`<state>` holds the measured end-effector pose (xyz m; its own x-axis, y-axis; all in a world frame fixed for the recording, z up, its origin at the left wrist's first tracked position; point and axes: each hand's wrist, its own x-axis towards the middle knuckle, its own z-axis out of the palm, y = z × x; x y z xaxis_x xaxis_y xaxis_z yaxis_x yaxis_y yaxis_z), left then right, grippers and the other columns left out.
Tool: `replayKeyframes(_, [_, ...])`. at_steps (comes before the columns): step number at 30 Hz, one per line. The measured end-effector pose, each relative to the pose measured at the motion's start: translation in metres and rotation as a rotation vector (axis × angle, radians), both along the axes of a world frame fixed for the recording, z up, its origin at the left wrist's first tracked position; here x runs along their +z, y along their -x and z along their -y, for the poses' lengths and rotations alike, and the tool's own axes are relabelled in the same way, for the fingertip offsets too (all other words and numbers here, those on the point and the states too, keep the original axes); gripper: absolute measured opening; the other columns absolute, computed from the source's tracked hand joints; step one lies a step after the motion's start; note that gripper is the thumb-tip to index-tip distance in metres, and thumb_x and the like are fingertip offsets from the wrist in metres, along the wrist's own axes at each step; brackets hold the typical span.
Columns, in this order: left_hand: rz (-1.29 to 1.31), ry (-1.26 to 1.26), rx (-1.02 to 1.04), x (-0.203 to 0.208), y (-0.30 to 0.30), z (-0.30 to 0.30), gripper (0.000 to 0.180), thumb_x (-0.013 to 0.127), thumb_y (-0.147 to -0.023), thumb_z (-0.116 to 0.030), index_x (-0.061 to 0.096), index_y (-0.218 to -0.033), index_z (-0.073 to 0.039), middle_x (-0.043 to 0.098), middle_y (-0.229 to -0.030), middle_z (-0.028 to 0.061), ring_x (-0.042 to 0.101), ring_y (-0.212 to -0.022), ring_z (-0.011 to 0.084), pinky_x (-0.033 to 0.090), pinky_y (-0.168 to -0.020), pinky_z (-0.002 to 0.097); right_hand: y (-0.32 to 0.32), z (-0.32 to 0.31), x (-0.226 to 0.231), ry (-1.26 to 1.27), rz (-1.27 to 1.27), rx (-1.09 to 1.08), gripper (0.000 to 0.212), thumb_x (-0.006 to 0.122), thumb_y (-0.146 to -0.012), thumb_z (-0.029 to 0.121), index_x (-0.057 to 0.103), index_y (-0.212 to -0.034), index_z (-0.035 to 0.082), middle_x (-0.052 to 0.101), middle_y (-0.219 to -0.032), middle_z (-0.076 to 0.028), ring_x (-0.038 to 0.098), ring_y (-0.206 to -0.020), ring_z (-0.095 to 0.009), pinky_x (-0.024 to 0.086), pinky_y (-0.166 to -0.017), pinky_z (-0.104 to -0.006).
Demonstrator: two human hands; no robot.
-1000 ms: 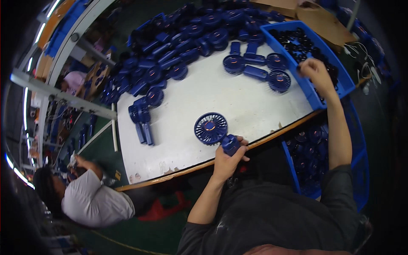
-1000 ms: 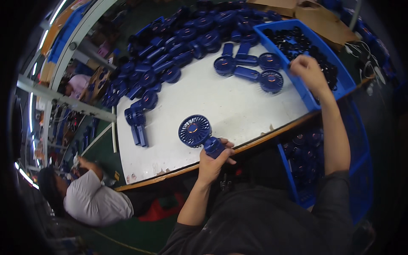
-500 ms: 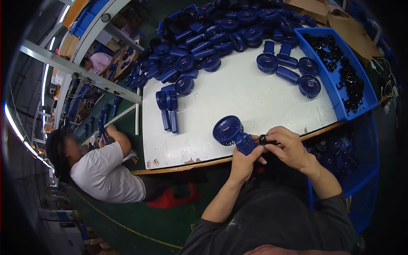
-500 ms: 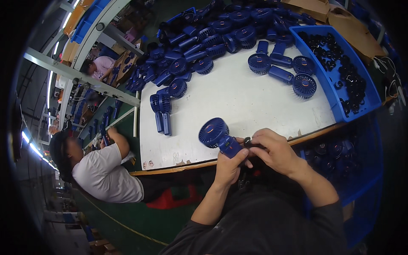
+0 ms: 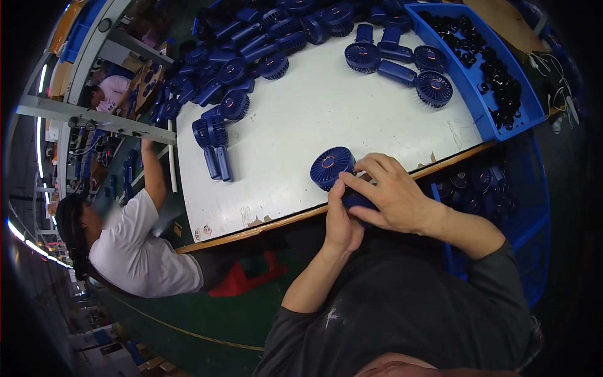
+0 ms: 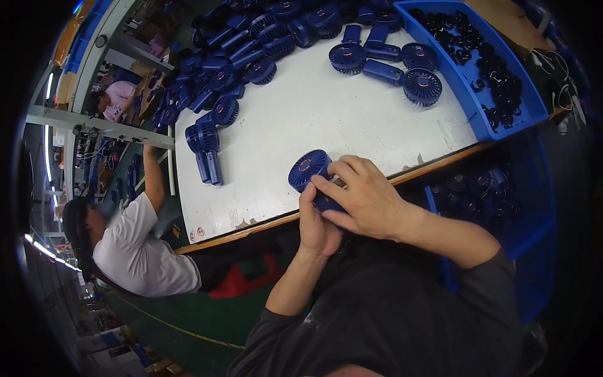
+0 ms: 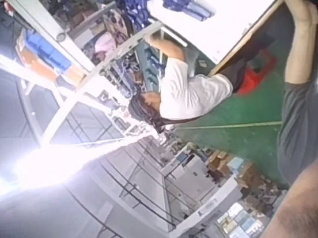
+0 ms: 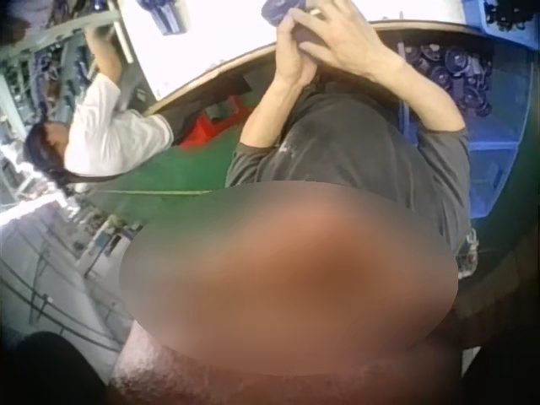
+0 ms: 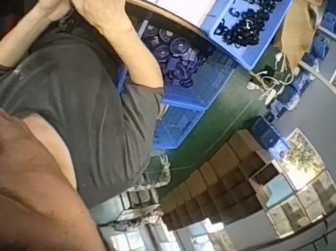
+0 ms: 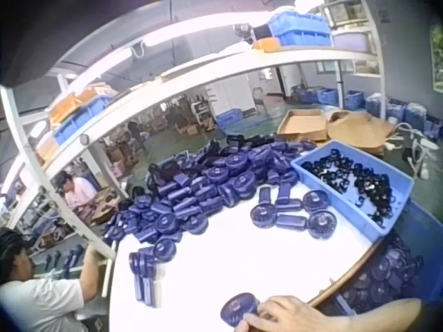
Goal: Assembling handheld blue electric fans on a production line.
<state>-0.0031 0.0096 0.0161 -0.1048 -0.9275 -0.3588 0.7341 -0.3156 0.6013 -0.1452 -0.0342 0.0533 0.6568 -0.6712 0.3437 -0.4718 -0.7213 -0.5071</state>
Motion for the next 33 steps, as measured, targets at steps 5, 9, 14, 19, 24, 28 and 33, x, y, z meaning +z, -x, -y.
replayKeyframes(5, [0.98, 0.493, -0.304, 0.006, 0.006, 0.009, 0.05, 0.048, -0.101, -0.029, 0.043, -0.138, 0.004, 0.05, -0.136, 0.022, 0.048, -0.128, 0.0309, 0.036, -0.11, 0.0415, 0.001, -0.024, -0.049, 0.028, 0.344, -0.261, 0.067, 0.076, -0.075, 0.015, 0.045, -0.133, 0.0, 0.055, -0.118, -0.02, 0.056, -0.105, -0.036, 0.046, -0.093, -0.044])
replayKeyframes(9, [1.657, 0.906, -0.019, 0.066, -0.024, 0.052, 0.089, 0.07, -0.087, -0.036, 0.025, -0.15, 0.009, 0.022, -0.156, 0.031, 0.018, -0.148, 0.0419, 0.019, -0.12, 0.0474, 0.054, -0.048, -0.068, -0.814, 0.905, -0.294, 0.043, 0.07, -0.081, 0.01, 0.053, -0.12, 0.001, 0.06, -0.1, -0.006, 0.056, -0.095, -0.015, 0.046, -0.084, -0.0322])
replayKeyframes(14, [1.978, 0.125, 0.569, 0.015, -0.278, 0.119, 0.079, 0.058, -0.096, -0.044, 0.034, -0.142, 0.016, 0.04, -0.145, 0.0349, 0.038, -0.138, 0.0442, 0.027, -0.117, 0.0435, 0.181, -0.085, -0.117, -0.341, 0.708, -0.932, 0.038, 0.06, -0.091, 0.007, 0.054, -0.127, -0.004, 0.059, -0.122, -0.012, 0.055, -0.113, -0.021, 0.038, -0.105, -0.035])
replayKeyframes(19, [1.652, -0.177, 0.3, -0.019, -0.334, 0.127, 0.086, 0.062, -0.094, -0.047, 0.032, -0.143, 0.017, 0.059, -0.127, 0.0316, 0.06, -0.119, 0.0329, 0.045, -0.099, 0.0349, 0.307, -0.119, -0.215, -0.343, -0.01, -1.408, 0.051, 0.065, -0.092, 0.017, 0.049, -0.131, -0.011, 0.056, -0.13, -0.028, 0.052, -0.125, -0.039, 0.039, -0.105, -0.0394])
replayKeyframes(24, [1.432, -0.069, 0.443, -0.019, -0.332, 0.122, 0.064, 0.076, -0.085, -0.027, 0.051, -0.13, 0.011, 0.068, -0.097, 0.0126, 0.064, -0.082, 0.0177, 0.05, -0.076, 0.0306, 0.333, -0.13, -0.249, -0.324, -0.306, -1.409, 0.056, 0.066, -0.09, 0.019, 0.047, -0.133, -0.011, 0.053, -0.131, -0.031, 0.051, -0.125, -0.044, 0.04, -0.106, -0.0429])
replayKeyframes(28, [1.06, 0.106, 0.505, 0.016, -0.248, 0.065, 0.034, 0.078, -0.08, -0.012, 0.059, -0.106, -0.002, 0.06, -0.087, 0.0018, 0.055, -0.073, 0.0105, 0.046, -0.069, 0.0268, 0.278, -0.108, -0.181, -0.233, -0.308, -1.238, 0.048, 0.065, -0.091, 0.015, 0.051, -0.13, -0.009, 0.056, -0.126, -0.029, 0.053, -0.119, -0.044, 0.041, -0.105, -0.042])
replayKeyframes(33, [0.438, 0.368, 0.434, -0.013, -0.076, 0.006, 0.05, 0.076, -0.087, -0.031, 0.051, -0.118, -0.001, 0.064, -0.095, 0.0112, 0.064, -0.075, 0.0207, 0.055, -0.075, 0.0352, 0.105, -0.068, -0.094, -0.67, 0.548, -0.589, 0.044, 0.069, -0.087, 0.01, 0.057, -0.128, 0.003, 0.066, -0.111, -0.013, 0.065, -0.097, -0.019, 0.053, -0.084, -0.0324])
